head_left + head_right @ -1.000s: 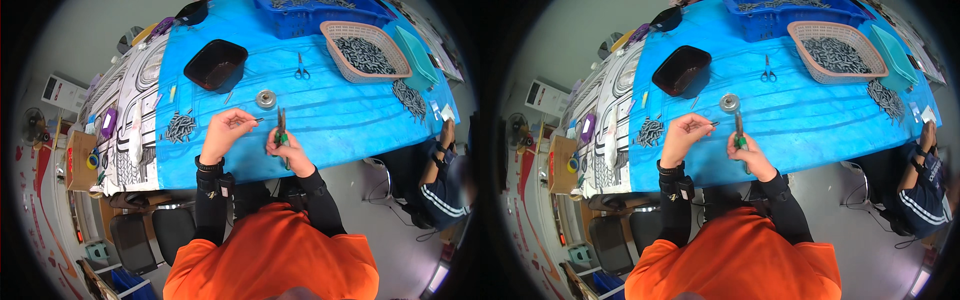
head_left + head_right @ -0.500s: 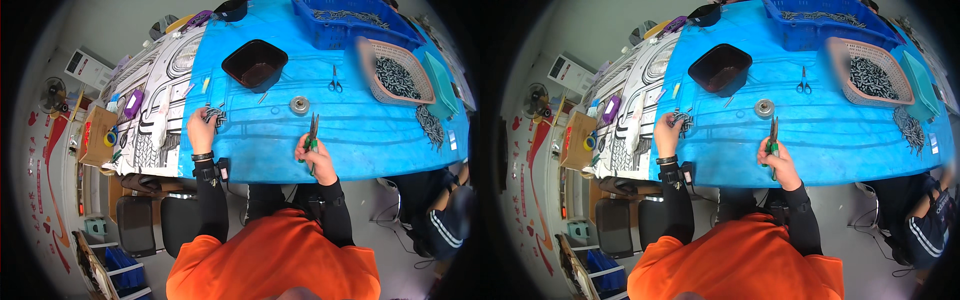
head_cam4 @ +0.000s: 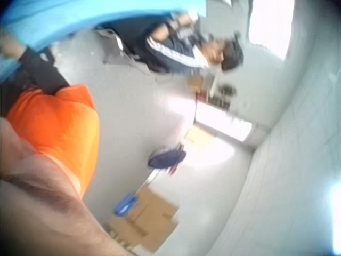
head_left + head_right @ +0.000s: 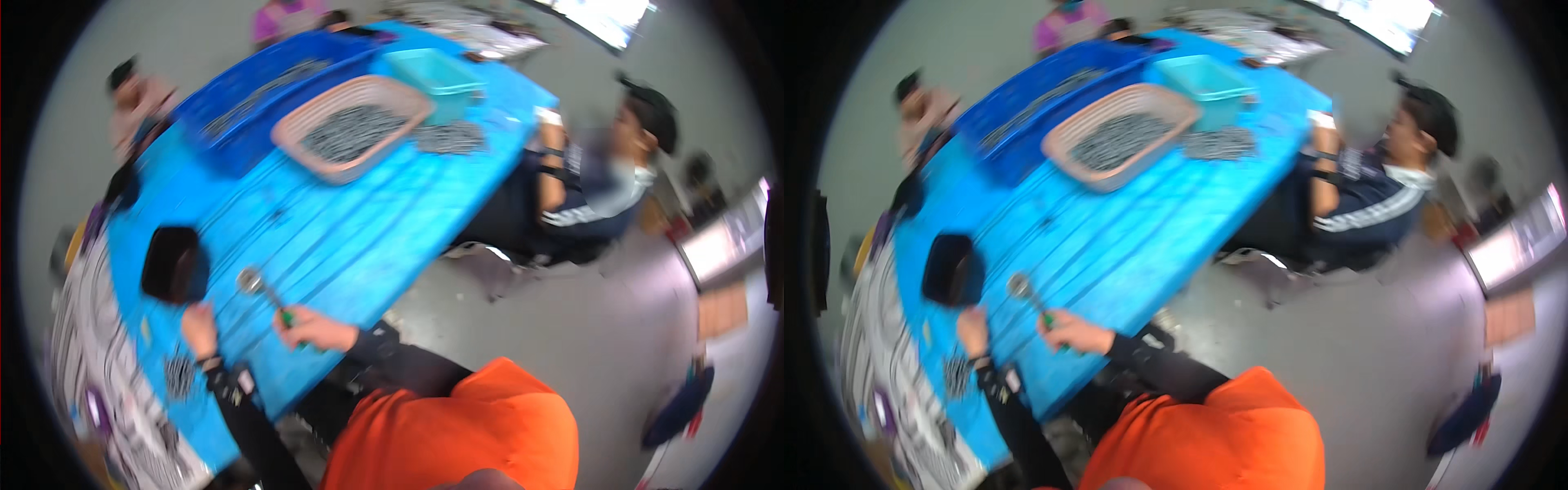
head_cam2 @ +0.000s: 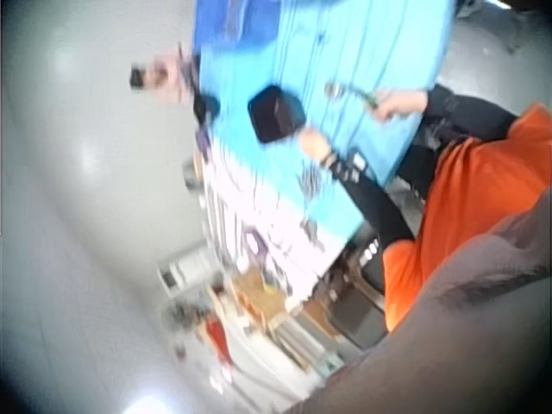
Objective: Assembling small metal eyelets or tips for shoe manufacturing using pliers.
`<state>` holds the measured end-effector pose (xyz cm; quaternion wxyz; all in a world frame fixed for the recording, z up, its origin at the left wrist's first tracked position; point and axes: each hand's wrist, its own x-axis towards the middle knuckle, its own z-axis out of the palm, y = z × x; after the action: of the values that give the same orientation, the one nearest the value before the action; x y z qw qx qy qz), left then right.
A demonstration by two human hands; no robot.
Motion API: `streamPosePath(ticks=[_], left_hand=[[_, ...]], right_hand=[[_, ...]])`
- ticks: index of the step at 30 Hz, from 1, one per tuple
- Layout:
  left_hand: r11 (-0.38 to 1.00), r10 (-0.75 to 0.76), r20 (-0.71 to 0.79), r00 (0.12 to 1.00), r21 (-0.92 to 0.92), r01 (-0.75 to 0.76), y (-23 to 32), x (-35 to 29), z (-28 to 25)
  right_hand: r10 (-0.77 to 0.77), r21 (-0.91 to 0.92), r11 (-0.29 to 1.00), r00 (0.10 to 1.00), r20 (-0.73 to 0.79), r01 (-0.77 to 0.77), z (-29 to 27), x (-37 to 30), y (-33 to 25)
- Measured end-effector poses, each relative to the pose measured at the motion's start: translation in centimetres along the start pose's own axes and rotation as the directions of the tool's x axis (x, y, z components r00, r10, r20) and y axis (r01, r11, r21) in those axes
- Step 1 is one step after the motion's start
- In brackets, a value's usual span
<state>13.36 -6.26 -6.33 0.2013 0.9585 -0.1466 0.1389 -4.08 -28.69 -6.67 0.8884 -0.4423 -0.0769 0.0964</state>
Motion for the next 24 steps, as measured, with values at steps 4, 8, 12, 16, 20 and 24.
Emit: streamPosePath(ticks=[4, 8, 12, 16, 20, 24], left_hand=[[0.953, -0.037, -0.01, 0.999, -0.301, 0.032, -2.1, -1.9, -2.6], [0.727, -0.064, 0.159, 0.985, -0.669, 0.155, 4.4, -6.0, -5.6], [0.384, -0.104, 0.261, 0.96, -0.88, 0.281, 10.6, -8.9, -5.5], [0.318, -0.159, 0.255, 0.954, -0.902, 0.294, 9.7, -10.9, -4.4], [0.263, -0.094, 0.234, 0.968, -0.932, 0.25, 9.6, -11.5, -3.5], [0.4, -0.031, 0.054, 0.998, -0.914, 0.062, 10.7, -11.8, -2.8]], right_hand=[[-0.017, 0.026, 1.0, 0.998, 0.054, 0.015, 1.9, 0.1, 0.0], [-0.037, 0.01, 0.999, 0.997, 0.065, 0.036, 1.6, 0.0, -0.1], [-0.028, -0.02, 0.999, 1.0, -0.009, 0.028, 1.8, 0.0, -0.8], [-0.004, -0.014, 1.0, 1.0, 0.005, 0.004, 2.0, 0.1, -0.9], [-0.011, 0.031, 0.999, 1.0, 0.015, 0.01, 1.5, 0.5, -0.1], [-0.024, 0.015, 1.0, 0.999, -0.033, 0.024, 1.5, 0.0, -0.5]])
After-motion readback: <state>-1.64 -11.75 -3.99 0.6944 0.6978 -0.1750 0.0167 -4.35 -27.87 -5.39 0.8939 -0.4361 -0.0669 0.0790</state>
